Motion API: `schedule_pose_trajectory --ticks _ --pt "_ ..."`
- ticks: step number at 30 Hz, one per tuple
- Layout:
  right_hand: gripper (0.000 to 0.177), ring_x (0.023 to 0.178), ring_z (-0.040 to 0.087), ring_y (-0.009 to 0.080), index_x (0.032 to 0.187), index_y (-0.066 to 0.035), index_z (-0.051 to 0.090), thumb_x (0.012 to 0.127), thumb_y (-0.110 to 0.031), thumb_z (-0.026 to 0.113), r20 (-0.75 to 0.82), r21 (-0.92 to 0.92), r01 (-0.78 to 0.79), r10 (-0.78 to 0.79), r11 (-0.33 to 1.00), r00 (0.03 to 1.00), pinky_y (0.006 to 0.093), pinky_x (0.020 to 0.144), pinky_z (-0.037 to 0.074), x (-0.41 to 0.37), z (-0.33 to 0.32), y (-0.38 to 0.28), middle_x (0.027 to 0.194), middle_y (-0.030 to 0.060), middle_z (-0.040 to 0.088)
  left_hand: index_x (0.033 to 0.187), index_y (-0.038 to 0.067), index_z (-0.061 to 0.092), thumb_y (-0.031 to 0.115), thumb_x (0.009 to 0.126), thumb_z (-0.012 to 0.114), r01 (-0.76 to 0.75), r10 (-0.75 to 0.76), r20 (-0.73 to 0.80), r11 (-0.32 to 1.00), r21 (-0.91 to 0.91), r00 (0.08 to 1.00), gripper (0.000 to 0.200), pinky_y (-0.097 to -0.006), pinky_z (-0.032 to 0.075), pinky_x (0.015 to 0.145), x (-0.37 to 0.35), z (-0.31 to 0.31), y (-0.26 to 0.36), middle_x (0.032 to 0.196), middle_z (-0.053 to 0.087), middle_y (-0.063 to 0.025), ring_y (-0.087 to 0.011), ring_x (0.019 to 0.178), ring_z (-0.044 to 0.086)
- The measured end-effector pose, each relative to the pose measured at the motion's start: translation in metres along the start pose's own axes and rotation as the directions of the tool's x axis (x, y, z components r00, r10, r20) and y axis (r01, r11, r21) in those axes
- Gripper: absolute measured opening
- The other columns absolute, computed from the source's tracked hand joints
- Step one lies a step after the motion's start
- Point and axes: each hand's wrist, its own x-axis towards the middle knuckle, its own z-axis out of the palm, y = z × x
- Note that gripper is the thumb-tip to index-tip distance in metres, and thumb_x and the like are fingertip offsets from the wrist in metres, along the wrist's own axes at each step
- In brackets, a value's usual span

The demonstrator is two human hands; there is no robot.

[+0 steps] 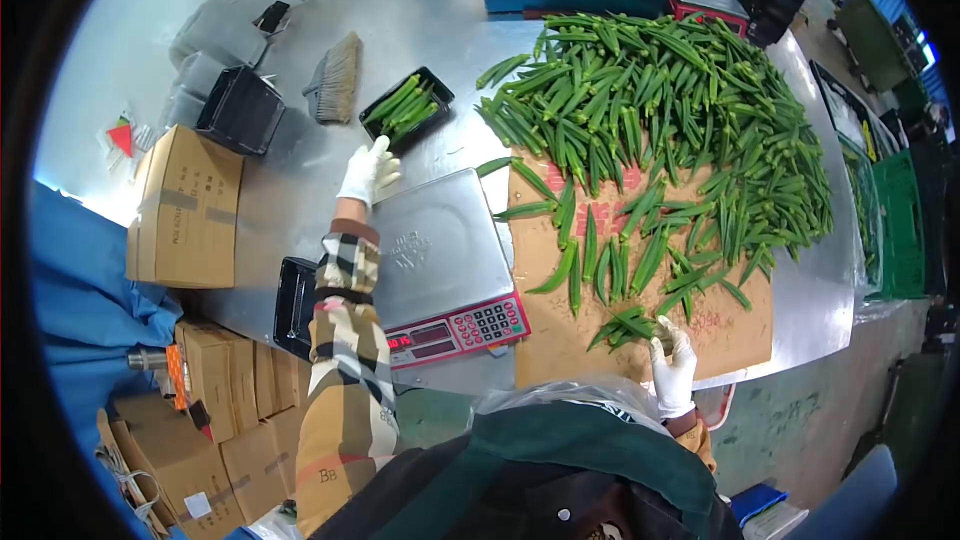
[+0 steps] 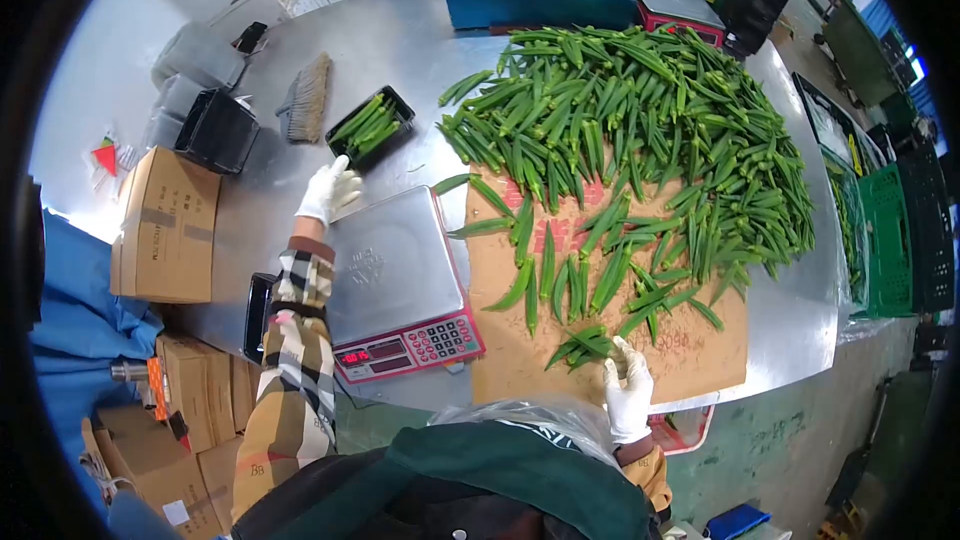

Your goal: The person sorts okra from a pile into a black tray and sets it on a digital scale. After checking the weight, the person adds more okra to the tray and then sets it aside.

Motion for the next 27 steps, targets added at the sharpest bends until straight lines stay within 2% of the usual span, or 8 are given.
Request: schedule_pose_trajectory --ticks 5,10,12,14,17,20,25,27 --pt "0.037 0.082 0.059 0.0100 0.128 -0.001 0.064 0.091 0.003 0.065 0.024 0.081 -0.126 0.124 0.989 0.992 0.0261 0.077 0.051 -0.010 0.001 0.031 0.099 0.0042 0.069 0.152 -0.002 0.038 0.027 0.097 0.069 -0.436 0.514 -0.103 0.804 0.404 0.852 0.069 -0.0361 0.045 0.106 -0.050 -0.066 -0.013 0.138 0.059 -0.0182 -0.0251 0.124 0.059" --pt "0.033 0.085 0.063 0.0109 0.125 -0.001 0.066 0.092 0.000 0.067 0.093 0.055 -0.123 0.118 0.991 0.989 0.0258 0.079 0.053 -0.010 0.004 0.037 0.100 0.0070 0.071 0.135 -0.003 0.058 0.029 0.103 0.059 -0.187 0.700 -0.376 0.586 0.788 0.608 0.046 -0.0352 0.045 0.106 -0.163 -0.157 -0.062 0.134 0.063 -0.0207 -0.0270 0.125 0.059" --pt "0.033 0.095 0.069 0.0211 0.124 -0.001 0.066 0.092 -0.006 0.067 0.130 -0.045 -0.034 0.040 0.998 0.991 0.0318 0.085 0.054 -0.005 0.007 0.039 0.108 0.0137 0.072 0.123 -0.004 0.067 0.032 0.104 0.056 -0.047 0.629 -0.349 0.524 0.851 0.694 0.042 -0.0339 0.048 0.100 -0.207 -0.188 -0.093 0.121 0.070 -0.0202 -0.0275 0.114 0.065" --pt "0.033 0.100 0.070 0.0268 0.124 -0.001 0.066 0.092 -0.009 0.067 0.140 -0.124 0.082 -0.065 0.989 0.988 0.0350 0.088 0.055 -0.004 0.009 0.049 0.112 0.0165 0.072 0.116 -0.004 0.072 0.031 0.104 0.057 0.020 0.368 -0.353 0.667 0.745 0.860 0.039 -0.0324 0.049 0.094 -0.225 -0.220 -0.138 0.109 0.075 -0.0165 -0.0233 0.102 0.068" --pt "0.033 0.106 0.069 0.0314 0.125 -0.004 0.066 0.092 -0.013 0.066 0.202 -0.121 0.075 -0.050 0.990 0.978 0.0371 0.092 0.054 -0.004 0.009 0.048 0.117 0.0172 0.070 0.118 -0.002 0.072 0.028 0.104 0.059 -0.041 0.418 -0.270 0.601 0.798 0.867 0.035 -0.0283 0.050 0.091 -0.246 -0.219 -0.162 0.105 0.076 -0.0102 -0.0137 0.096 0.066" --pt "0.034 0.104 0.069 0.0313 0.125 -0.006 0.066 0.092 -0.015 0.066 0.252 -0.106 -0.037 0.062 0.994 0.966 0.0369 0.092 0.054 -0.004 0.006 0.032 0.118 0.0166 0.069 0.119 -0.003 0.072 0.022 0.102 0.064 -0.187 0.332 -0.180 0.817 0.545 0.926 0.031 -0.0223 0.049 0.086 -0.225 -0.251 -0.180 0.103 0.075 -0.0044 -0.0080 0.091 0.063" --pt "0.035 0.099 0.070 0.0307 0.124 -0.007 0.067 0.092 -0.019 0.067 0.218 -0.126 -0.080 0.107 0.989 0.970 0.0376 0.087 0.055 -0.010 0.000 0.046 0.110 0.0170 0.071 0.109 -0.003 0.073 0.022 0.102 0.064 -0.171 0.322 -0.261 0.866 0.470 0.910 0.027 -0.0248 0.050 0.074 -0.204 -0.269 -0.185 0.090 0.071 -0.0050 -0.0092 0.077 0.059" --pt "0.036 0.096 0.071 0.0302 0.124 -0.007 0.067 0.091 -0.020 0.068 0.188 -0.153 -0.077 0.105 0.985 0.976 0.0382 0.084 0.055 -0.015 -0.003 0.056 0.105 0.0165 0.072 0.109 -0.003 0.071 0.023 0.103 0.062 -0.220 0.373 -0.455 0.909 0.355 0.808 0.028 -0.0260 0.051 0.073 -0.208 -0.252 -0.169 0.090 0.071 -0.0062 -0.0108 0.078 0.061"
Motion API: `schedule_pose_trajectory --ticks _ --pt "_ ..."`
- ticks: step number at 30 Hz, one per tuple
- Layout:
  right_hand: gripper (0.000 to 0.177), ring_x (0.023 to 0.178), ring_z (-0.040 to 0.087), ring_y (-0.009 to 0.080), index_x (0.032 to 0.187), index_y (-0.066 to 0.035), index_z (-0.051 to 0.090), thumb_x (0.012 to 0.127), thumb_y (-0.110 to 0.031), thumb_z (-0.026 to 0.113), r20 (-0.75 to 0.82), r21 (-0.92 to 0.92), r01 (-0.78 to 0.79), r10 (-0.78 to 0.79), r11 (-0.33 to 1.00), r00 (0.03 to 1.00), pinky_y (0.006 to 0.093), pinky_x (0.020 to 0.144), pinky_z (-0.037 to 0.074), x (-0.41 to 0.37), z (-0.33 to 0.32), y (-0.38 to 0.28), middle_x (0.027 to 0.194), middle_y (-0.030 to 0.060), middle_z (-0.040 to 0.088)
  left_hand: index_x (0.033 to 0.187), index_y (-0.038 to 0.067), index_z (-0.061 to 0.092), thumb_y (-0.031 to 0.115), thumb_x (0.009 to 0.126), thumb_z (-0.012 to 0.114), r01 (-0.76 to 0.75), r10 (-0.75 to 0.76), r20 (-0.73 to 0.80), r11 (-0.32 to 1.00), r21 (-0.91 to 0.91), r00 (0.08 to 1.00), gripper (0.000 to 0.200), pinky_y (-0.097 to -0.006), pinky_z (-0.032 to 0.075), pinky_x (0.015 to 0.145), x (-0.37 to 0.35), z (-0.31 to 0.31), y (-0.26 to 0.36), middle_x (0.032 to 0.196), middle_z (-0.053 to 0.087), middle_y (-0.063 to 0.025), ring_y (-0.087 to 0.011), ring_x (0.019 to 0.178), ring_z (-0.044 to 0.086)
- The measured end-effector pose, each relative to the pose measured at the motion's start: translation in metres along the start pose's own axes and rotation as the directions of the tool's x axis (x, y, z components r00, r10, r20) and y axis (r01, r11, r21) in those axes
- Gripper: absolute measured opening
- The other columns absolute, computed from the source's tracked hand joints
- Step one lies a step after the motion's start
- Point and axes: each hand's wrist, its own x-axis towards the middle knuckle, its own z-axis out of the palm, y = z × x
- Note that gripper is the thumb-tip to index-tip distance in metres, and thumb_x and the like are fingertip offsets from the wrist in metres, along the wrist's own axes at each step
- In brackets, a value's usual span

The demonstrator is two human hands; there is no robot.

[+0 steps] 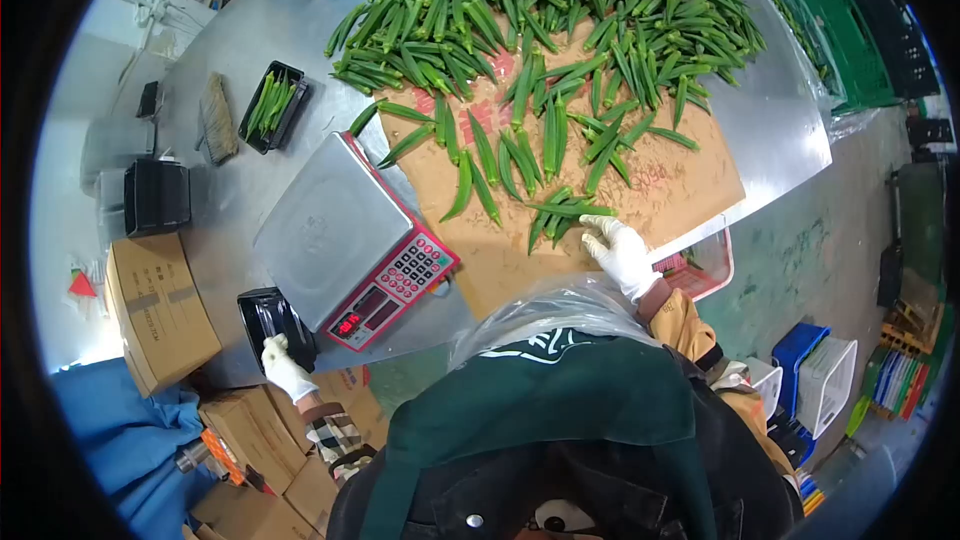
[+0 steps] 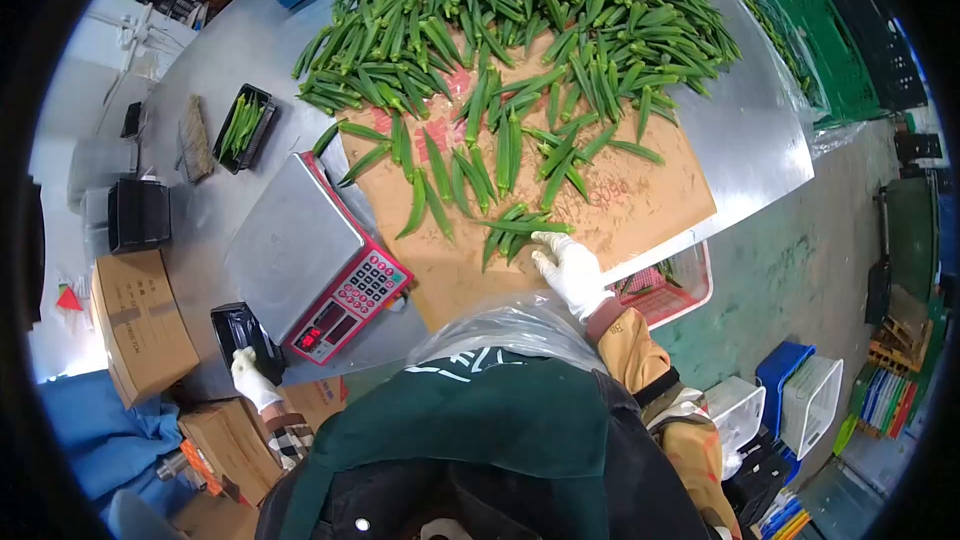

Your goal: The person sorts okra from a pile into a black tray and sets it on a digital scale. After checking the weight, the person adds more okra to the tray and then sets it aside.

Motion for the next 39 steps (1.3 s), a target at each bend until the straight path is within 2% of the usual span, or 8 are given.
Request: schedule_pose_trajectory --ticks 11,22,25,26,28,31,33,39 --pt "0.034 0.084 0.071 0.0237 0.124 -0.004 0.067 0.092 -0.016 0.069 -0.133 0.199 -0.072 0.100 0.977 0.986 0.0336 0.076 0.056 0.005 0.000 0.039 0.097 0.0153 0.073 0.120 -0.005 0.069 0.014 0.099 0.066 -0.116 0.078 0.206 0.977 0.178 0.976 0.029 -0.0283 0.051 0.094 -0.011 0.019 -0.001 0.113 0.073 -0.0100 -0.0151 0.099 0.066" --pt "0.037 0.100 0.061 0.0303 0.118 -0.011 0.069 0.082 -0.020 0.075 -0.067 -0.488 0.272 -0.347 0.829 0.936 0.0419 0.086 0.048 0.043 0.018 0.008 0.102 0.0091 0.065 0.114 -0.007 0.070 0.031 0.101 0.061 -0.172 0.271 -0.213 0.905 0.390 0.939 0.041 -0.0368 0.051 0.089 0.003 0.021 0.012 0.106 0.074 -0.0166 -0.0264 0.092 0.066" --pt "0.032 0.090 0.064 0.0273 0.115 -0.008 0.071 0.086 -0.020 0.075 -0.242 -0.146 0.174 -0.206 0.974 0.948 0.0401 0.082 0.050 0.048 0.024 0.019 0.097 0.0093 0.069 0.114 -0.006 0.071 0.018 0.100 0.064 -0.211 0.389 -0.389 0.880 0.426 0.835 0.029 -0.0335 0.052 0.091 -0.006 0.022 0.070 0.106 0.074 -0.0156 -0.0208 0.090 0.066" --pt "0.025 0.087 0.068 0.0226 0.113 -0.006 0.072 0.092 -0.019 0.073 0.022 0.398 -0.181 0.188 0.899 0.982 0.0350 0.080 0.053 0.051 0.009 0.003 0.099 0.0101 0.073 0.113 -0.005 0.071 0.021 0.100 0.064 -0.302 0.442 -0.344 0.870 0.390 0.829 0.029 -0.0345 0.052 0.090 -0.020 0.030 0.098 0.104 0.073 -0.0157 -0.0222 0.091 0.065" --pt "0.036 0.098 0.070 0.0201 0.131 -0.001 0.062 0.099 -0.017 0.063 0.259 0.802 -0.284 0.123 0.525 0.958 0.0307 0.089 0.054 0.049 -0.012 -0.004 0.112 0.0130 0.073 0.109 -0.004 0.071 0.025 0.100 0.065 -0.465 0.542 -0.258 0.831 0.304 0.800 0.031 -0.0365 0.051 0.090 -0.045 0.055 0.139 0.102 0.073 -0.0158 -0.0250 0.092 0.065" --pt "0.046 0.106 0.068 0.0236 0.143 0.001 0.050 0.102 -0.017 0.056 0.441 0.881 -0.430 -0.012 0.199 0.898 0.0356 0.096 0.054 0.043 -0.037 -0.022 0.124 0.0166 0.068 0.102 0.001 0.073 0.017 0.097 0.067 -0.526 0.502 0.157 0.813 0.250 0.851 0.018 -0.0351 0.051 0.087 -0.102 0.103 0.188 0.095 0.071 -0.0113 -0.0232 0.091 0.065" --pt "0.048 0.108 0.068 0.0254 0.147 0.001 0.046 0.103 -0.018 0.052 0.455 0.888 -0.444 -0.101 0.117 0.884 0.0375 0.097 0.054 0.044 -0.041 -0.021 0.128 0.0188 0.066 0.099 0.004 0.074 0.015 0.095 0.069 -0.828 0.679 0.475 0.434 0.355 0.560 0.013 -0.0358 0.050 0.082 -0.111 0.114 0.195 0.092 0.070 -0.0111 -0.0260 0.086 0.063" --pt "0.034 0.087 0.069 0.0191 0.128 0.001 0.059 0.100 -0.018 0.059 0.316 0.925 -0.345 0.181 0.160 0.931 0.0291 0.076 0.056 0.036 -0.047 0.000 0.107 0.0127 0.070 0.121 0.003 0.071 0.012 0.096 0.068 -0.755 0.590 0.503 0.613 0.230 0.632 0.026 -0.0356 0.049 0.096 -0.161 0.146 0.231 0.115 0.071 -0.0120 -0.0240 0.104 0.065"
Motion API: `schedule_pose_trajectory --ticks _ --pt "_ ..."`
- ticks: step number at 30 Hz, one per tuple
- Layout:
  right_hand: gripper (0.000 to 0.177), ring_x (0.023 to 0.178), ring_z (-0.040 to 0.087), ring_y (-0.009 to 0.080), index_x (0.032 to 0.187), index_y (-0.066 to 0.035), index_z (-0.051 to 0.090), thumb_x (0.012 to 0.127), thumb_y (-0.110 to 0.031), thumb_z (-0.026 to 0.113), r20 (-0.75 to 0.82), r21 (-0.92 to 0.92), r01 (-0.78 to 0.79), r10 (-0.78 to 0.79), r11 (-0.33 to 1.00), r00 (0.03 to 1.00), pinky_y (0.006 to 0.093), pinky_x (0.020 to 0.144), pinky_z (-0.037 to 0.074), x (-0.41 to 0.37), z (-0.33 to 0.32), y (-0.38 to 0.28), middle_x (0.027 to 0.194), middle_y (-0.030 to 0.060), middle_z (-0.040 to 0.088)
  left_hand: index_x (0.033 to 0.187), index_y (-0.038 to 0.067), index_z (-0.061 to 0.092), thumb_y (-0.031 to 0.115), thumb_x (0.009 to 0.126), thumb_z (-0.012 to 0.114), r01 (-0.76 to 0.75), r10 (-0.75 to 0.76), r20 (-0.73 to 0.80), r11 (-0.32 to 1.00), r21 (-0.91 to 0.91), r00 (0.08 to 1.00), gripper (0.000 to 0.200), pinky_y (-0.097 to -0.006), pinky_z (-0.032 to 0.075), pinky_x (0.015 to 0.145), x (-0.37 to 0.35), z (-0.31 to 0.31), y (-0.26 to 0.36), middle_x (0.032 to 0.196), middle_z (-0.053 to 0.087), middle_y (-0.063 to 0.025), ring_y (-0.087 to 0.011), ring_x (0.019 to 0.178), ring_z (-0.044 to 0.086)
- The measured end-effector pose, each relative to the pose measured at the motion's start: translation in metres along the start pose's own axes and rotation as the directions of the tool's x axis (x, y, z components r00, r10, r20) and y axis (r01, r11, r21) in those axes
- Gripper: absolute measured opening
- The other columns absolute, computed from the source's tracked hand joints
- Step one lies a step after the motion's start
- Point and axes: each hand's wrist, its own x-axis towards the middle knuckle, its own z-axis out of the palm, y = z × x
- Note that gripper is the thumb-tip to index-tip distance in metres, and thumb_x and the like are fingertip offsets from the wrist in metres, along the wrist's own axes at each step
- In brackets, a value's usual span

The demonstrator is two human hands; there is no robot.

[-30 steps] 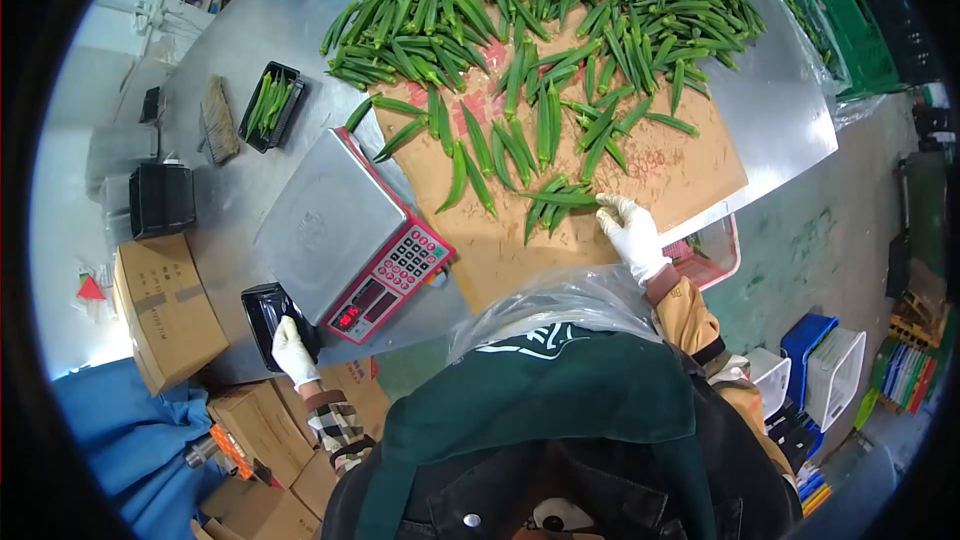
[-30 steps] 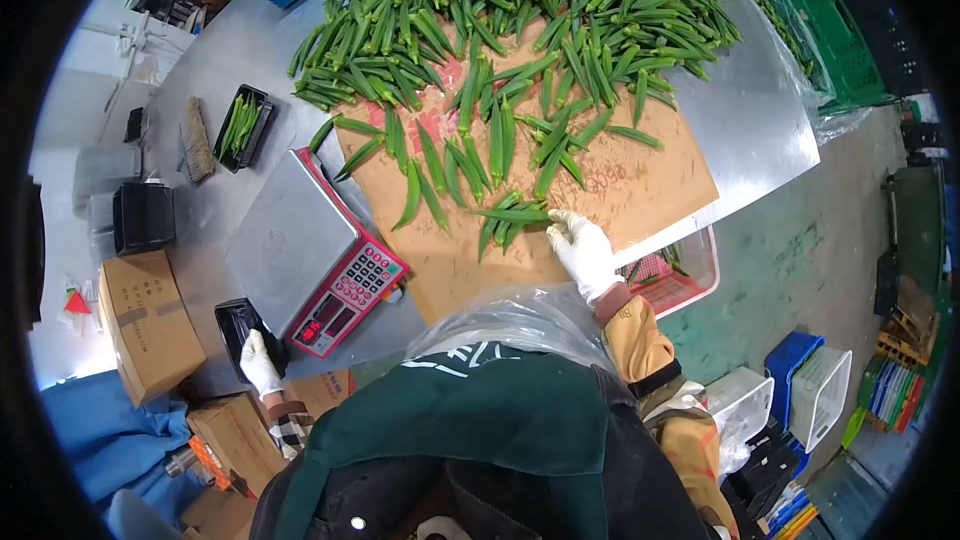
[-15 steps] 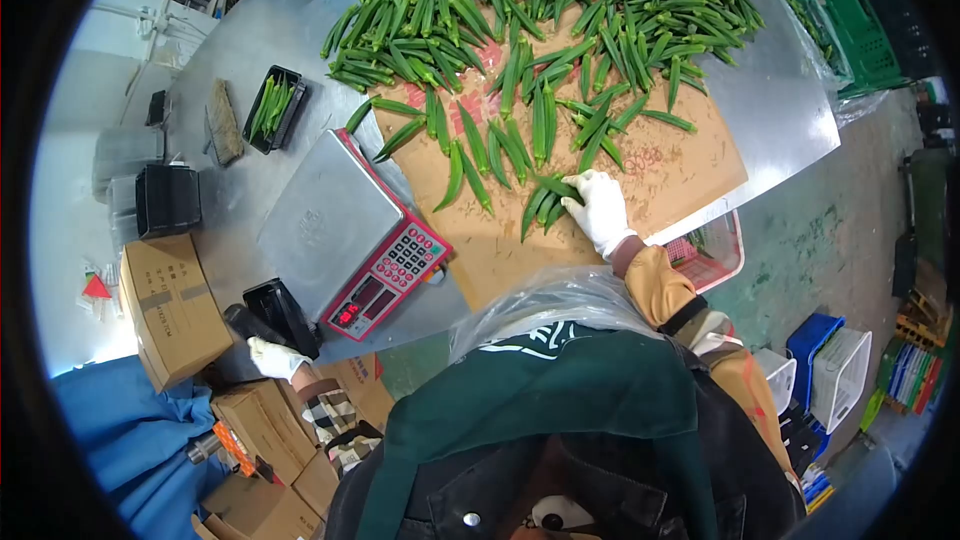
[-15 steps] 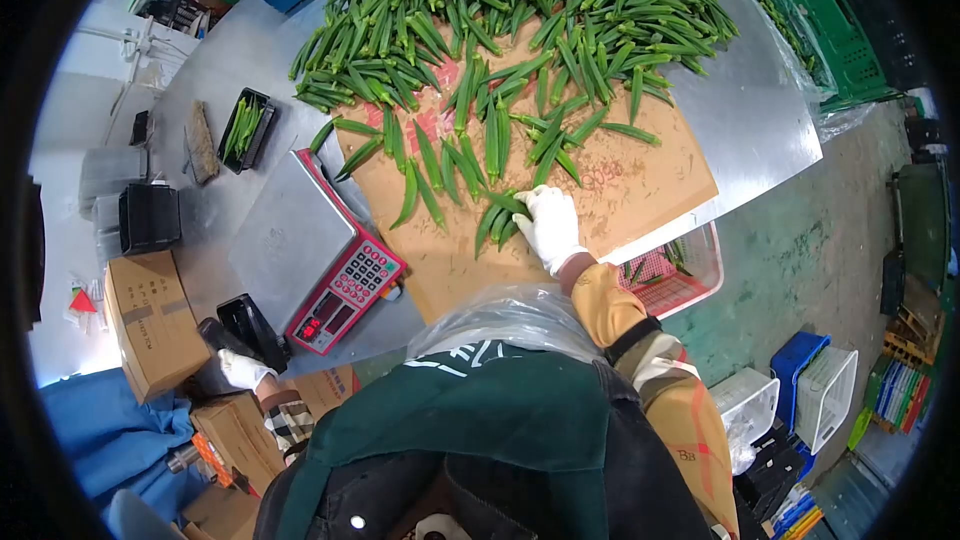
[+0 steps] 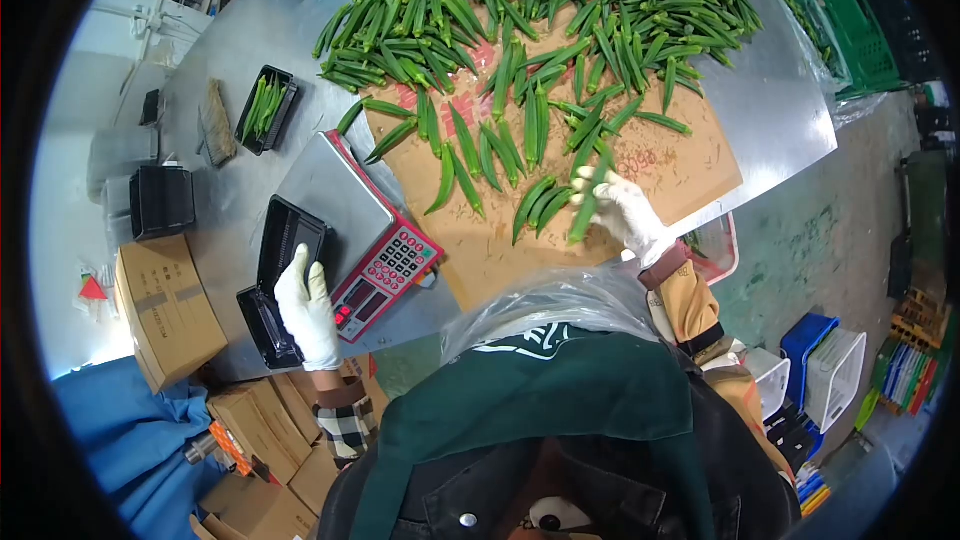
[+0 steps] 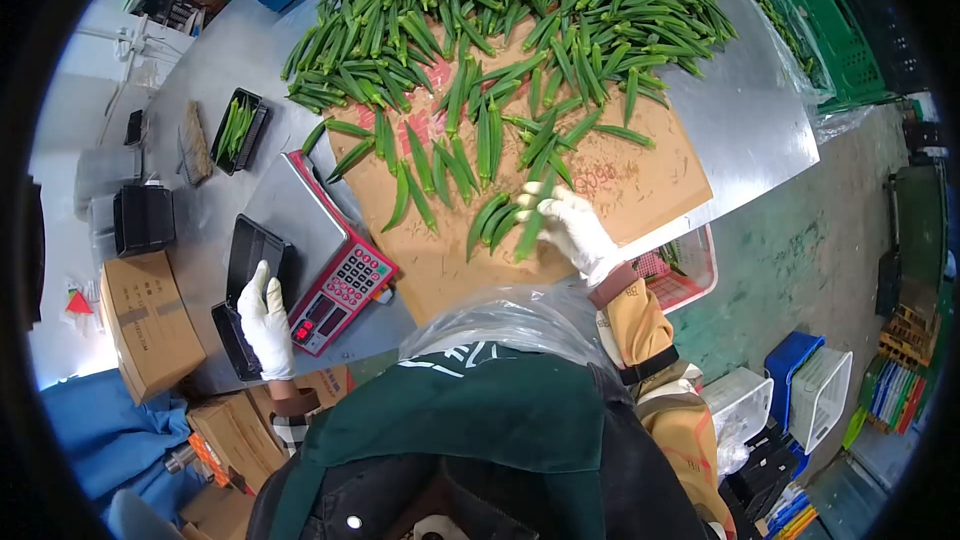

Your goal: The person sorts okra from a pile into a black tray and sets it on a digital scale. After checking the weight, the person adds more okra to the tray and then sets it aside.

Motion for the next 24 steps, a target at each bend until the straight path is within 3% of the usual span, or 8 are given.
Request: schedule_pose_trajectory --ticks 5,8,9,11,14,18,21,24 --pt "0.020 0.058 0.051 0.0037 0.095 -0.005 0.068 0.092 -0.024 0.076 -0.398 -0.565 0.000 -0.272 0.825 0.876 0.0214 0.052 0.042 0.035 -0.012 0.001 0.073 -0.0057 0.062 0.117 0.006 0.073 0.016 0.096 0.069 0.028 0.011 0.147 0.966 -0.257 0.989 0.024 -0.0346 0.052 0.093 0.010 0.062 0.091 0.108 0.072 -0.0107 -0.0230 0.101 0.067" --pt "0.041 0.075 0.070 0.0206 0.104 0.000 0.067 0.083 -0.032 0.082 -0.273 -0.877 0.050 -0.581 0.477 0.767 0.0332 0.068 0.054 0.091 -0.033 0.038 0.085 0.0117 0.074 0.118 0.003 0.070 0.022 0.097 0.066 0.253 -0.018 0.405 0.807 -0.534 0.914 0.028 -0.0341 0.052 0.092 0.017 0.148 0.114 0.108 0.073 -0.0152 -0.0240 0.101 0.069" --pt "0.050 0.085 0.073 0.0276 0.110 0.002 0.065 0.079 -0.033 0.083 -0.334 -0.913 -0.115 -0.557 0.391 0.761 0.0365 0.077 0.054 0.081 -0.006 0.026 0.091 0.0190 0.074 0.117 0.003 0.069 0.026 0.098 0.063 0.350 -0.083 0.492 0.804 -0.481 0.866 0.030 -0.0370 0.053 0.091 0.016 0.184 0.113 0.110 0.072 -0.0175 -0.0295 0.101 0.070" --pt "0.049 0.083 0.072 0.0264 0.111 0.002 0.065 0.080 -0.032 0.083 -0.349 -0.911 -0.139 -0.546 0.389 0.761 0.0361 0.076 0.054 0.083 -0.002 0.026 0.090 0.0183 0.074 0.116 0.007 0.067 0.033 0.098 0.059 0.041 0.063 0.363 0.962 -0.271 0.930 0.033 -0.0464 0.052 0.088 0.026 0.216 0.130 0.110 0.070 -0.0200 -0.0393 0.101 0.066" --pt "0.036 0.071 0.065 0.0170 0.110 0.000 0.067 0.085 -0.024 0.078 -0.336 -0.784 0.051 -0.491 0.619 0.803 0.0304 0.065 0.051 0.087 -0.023 0.029 0.084 0.0081 0.071 0.107 0.007 0.068 0.035 0.092 0.066 0.102 -0.095 0.474 0.995 0.010 0.875 0.031 -0.0439 0.052 0.087 0.039 0.235 0.147 0.108 0.069 -0.0180 -0.0370 0.101 0.065" --pt "0.019 0.064 0.056 0.0076 0.107 -0.001 0.071 0.094 -0.014 0.067 -0.311 -0.373 0.117 -0.243 0.920 0.919 0.0230 0.055 0.045 0.051 -0.032 0.010 0.085 -0.0001 0.067 0.090 0.006 0.071 0.026 0.085 0.075 0.076 0.008 0.457 0.983 -0.165 0.889 0.021 -0.0402 0.052 0.076 0.054 0.265 0.120 0.087 0.071 -0.0116 -0.0284 0.083 0.067" --pt "0.022 0.064 0.059 0.0112 0.113 0.000 0.069 0.095 -0.013 0.066 -0.313 -0.109 0.128 -0.156 0.986 0.937 0.0255 0.056 0.048 0.039 -0.047 0.009 0.085 0.0036 0.068 0.101 0.008 0.067 0.017 0.091 0.072 0.778 -0.015 0.893 0.498 -0.383 0.449 0.015 -0.0322 0.052 0.076 0.083 0.254 0.096 0.093 0.071 -0.0050 -0.0166 0.092 0.069" --pt "0.021 0.066 0.062 0.0135 0.112 0.001 0.067 0.095 -0.011 0.064 -0.321 -0.037 0.063 -0.072 0.997 0.944 0.0278 0.058 0.052 0.026 -0.039 0.000 0.087 0.0057 0.069 0.114 0.007 0.061 0.017 0.093 0.069 0.889 -0.028 0.905 0.204 -0.410 0.424 0.025 -0.0340 0.053 0.081 0.081 0.228 0.105 0.103 0.071 -0.0080 -0.0212 0.098 0.069"
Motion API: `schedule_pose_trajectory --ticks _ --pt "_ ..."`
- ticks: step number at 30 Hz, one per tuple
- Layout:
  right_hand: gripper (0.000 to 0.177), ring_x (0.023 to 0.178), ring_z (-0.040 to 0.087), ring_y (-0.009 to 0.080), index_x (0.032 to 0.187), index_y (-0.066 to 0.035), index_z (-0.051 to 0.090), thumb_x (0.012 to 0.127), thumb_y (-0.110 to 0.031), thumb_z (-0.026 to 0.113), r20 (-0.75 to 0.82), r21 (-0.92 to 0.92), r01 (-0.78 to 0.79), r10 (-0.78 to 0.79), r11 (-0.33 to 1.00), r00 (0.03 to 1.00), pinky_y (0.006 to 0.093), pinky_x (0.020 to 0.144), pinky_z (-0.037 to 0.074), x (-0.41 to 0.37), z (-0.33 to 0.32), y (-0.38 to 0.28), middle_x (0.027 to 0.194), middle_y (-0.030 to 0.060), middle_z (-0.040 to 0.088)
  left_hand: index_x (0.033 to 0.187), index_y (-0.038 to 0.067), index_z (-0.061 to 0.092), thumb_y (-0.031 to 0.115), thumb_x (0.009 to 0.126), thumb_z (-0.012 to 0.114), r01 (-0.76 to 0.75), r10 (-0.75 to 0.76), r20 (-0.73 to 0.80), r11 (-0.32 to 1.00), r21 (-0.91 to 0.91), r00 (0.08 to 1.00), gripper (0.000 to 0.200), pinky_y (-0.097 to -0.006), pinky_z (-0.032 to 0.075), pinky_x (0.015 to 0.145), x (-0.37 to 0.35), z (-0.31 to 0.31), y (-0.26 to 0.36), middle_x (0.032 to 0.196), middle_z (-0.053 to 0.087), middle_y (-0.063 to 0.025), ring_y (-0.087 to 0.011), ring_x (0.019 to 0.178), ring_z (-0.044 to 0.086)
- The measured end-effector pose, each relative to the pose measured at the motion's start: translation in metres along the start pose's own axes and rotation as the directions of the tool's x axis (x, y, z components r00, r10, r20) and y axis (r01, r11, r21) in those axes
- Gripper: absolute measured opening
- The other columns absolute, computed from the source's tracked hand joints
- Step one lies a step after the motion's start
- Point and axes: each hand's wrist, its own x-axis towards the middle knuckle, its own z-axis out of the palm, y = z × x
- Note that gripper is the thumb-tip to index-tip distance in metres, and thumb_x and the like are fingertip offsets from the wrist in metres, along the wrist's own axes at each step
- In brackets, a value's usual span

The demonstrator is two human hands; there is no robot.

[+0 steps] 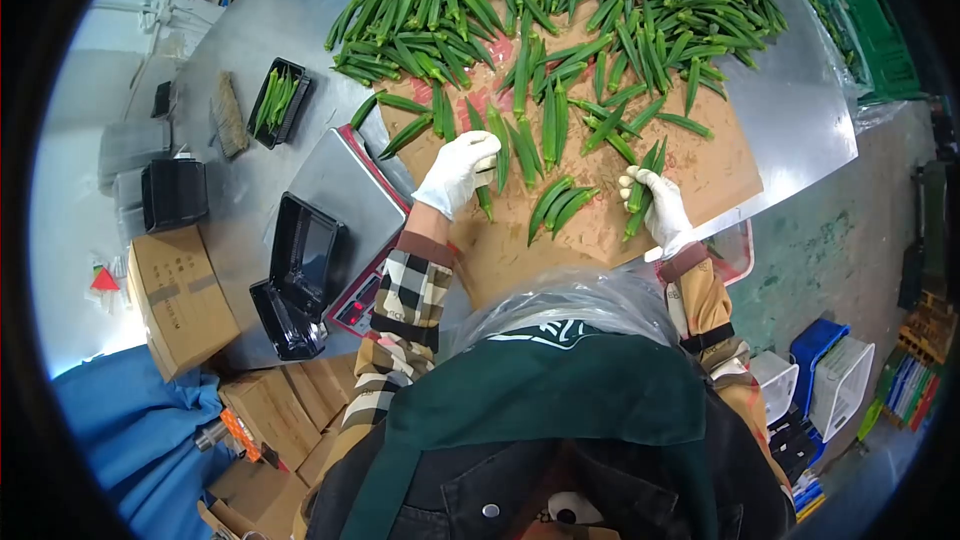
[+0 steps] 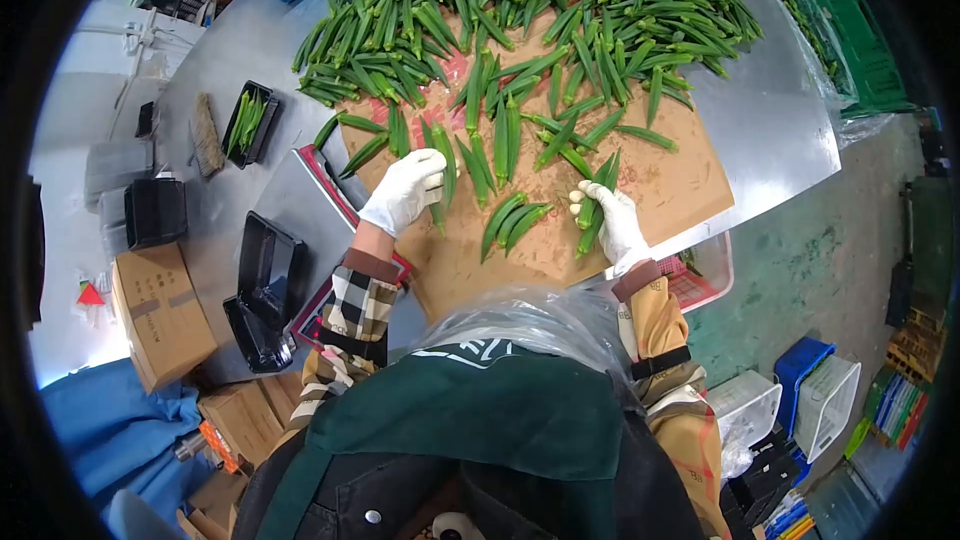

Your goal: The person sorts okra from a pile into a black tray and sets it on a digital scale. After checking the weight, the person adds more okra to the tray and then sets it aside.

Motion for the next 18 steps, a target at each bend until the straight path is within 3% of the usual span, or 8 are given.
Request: schedule_pose_trajectory --ticks 1,4,7,8,10,13,18 --pt "0.020 0.066 0.062 0.0141 0.112 0.001 0.067 0.095 -0.011 0.064 0.013 -0.008 0.006 -0.006 1.000 1.000 0.0287 0.058 0.053 -0.001 0.002 0.000 0.086 0.0058 0.068 0.119 0.007 0.057 0.017 0.096 0.067 0.003 0.016 0.143 0.992 -0.129 0.990 0.027 -0.0383 0.054 0.087 -0.007 -0.001 0.003 0.111 0.069 -0.0114 -0.0240 0.103 0.069" --pt "0.018 0.065 0.062 0.0135 0.109 0.000 0.066 0.093 -0.009 0.067 0.026 -0.043 0.098 -0.097 0.994 0.995 0.0294 0.057 0.054 0.008 0.010 0.004 0.085 0.0049 0.067 0.115 0.006 0.057 0.015 0.096 0.067 0.035 0.007 0.157 0.965 -0.259 0.988 0.023 -0.0427 0.055 0.090 -0.028 0.007 0.012 0.111 0.069 -0.0137 -0.0263 0.101 0.068" --pt "0.021 0.064 0.059 0.0114 0.108 0.000 0.066 0.090 -0.008 0.073 -0.063 -0.173 0.213 -0.226 0.962 0.972 0.0277 0.055 0.053 0.023 0.028 -0.002 0.085 0.0028 0.066 0.113 0.005 0.057 0.011 0.095 0.067 -0.130 0.187 0.137 0.928 -0.348 0.973 0.022 -0.0438 0.056 0.090 -0.018 -0.017 0.001 0.113 0.068 -0.0147 -0.0266 0.100 0.068" --pt "0.023 0.064 0.059 0.0106 0.108 0.000 0.066 0.089 -0.009 0.075 -0.101 -0.232 0.240 -0.268 0.943 0.958 0.0269 0.054 0.053 0.029 0.037 -0.005 0.084 0.0021 0.066 0.110 0.005 0.057 0.010 0.094 0.068 -0.146 0.168 0.036 0.928 -0.344 0.985 0.020 -0.0416 0.057 0.089 -0.016 -0.026 0.003 0.115 0.067 -0.0142 -0.0259 0.099 0.068" --pt "0.027 0.065 0.057 0.0074 0.107 -0.001 0.067 0.086 -0.013 0.080 -0.120 -0.311 0.273 -0.322 0.910 0.939 0.0257 0.053 0.050 0.046 0.048 -0.003 0.084 0.0012 0.067 0.122 0.004 0.053 0.011 0.095 0.068 -0.191 0.197 -0.022 0.910 -0.369 0.980 0.032 -0.0408 0.057 0.088 -0.020 -0.026 0.013 0.119 0.064 -0.0155 -0.0247 0.103 0.067" --pt "0.025 0.069 0.059 0.0059 0.103 -0.001 0.070 0.084 -0.012 0.081 -0.106 -0.395 0.298 -0.365 0.869 0.925 0.0244 0.058 0.048 0.073 0.059 0.002 0.085 0.0014 0.070 0.127 0.005 0.056 0.012 0.094 0.069 -0.177 0.249 0.116 0.885 -0.431 0.962 0.036 -0.0406 0.058 0.088 -0.018 -0.023 0.021 0.117 0.066 -0.0118 -0.0246 0.102 0.068" --pt "0.016 0.073 0.060 0.0078 0.096 -0.001 0.072 0.083 -0.007 0.078 -0.056 -0.421 0.279 -0.332 0.863 0.942 0.0257 0.068 0.050 0.093 0.046 0.001 0.084 0.0006 0.071 0.138 0.006 0.053 0.012 0.095 0.068 -0.136 0.203 0.114 0.893 -0.430 0.972 0.046 -0.0415 0.057 0.094 -0.024 -0.006 0.025 0.125 0.065 -0.0123 -0.0265 0.114 0.065"
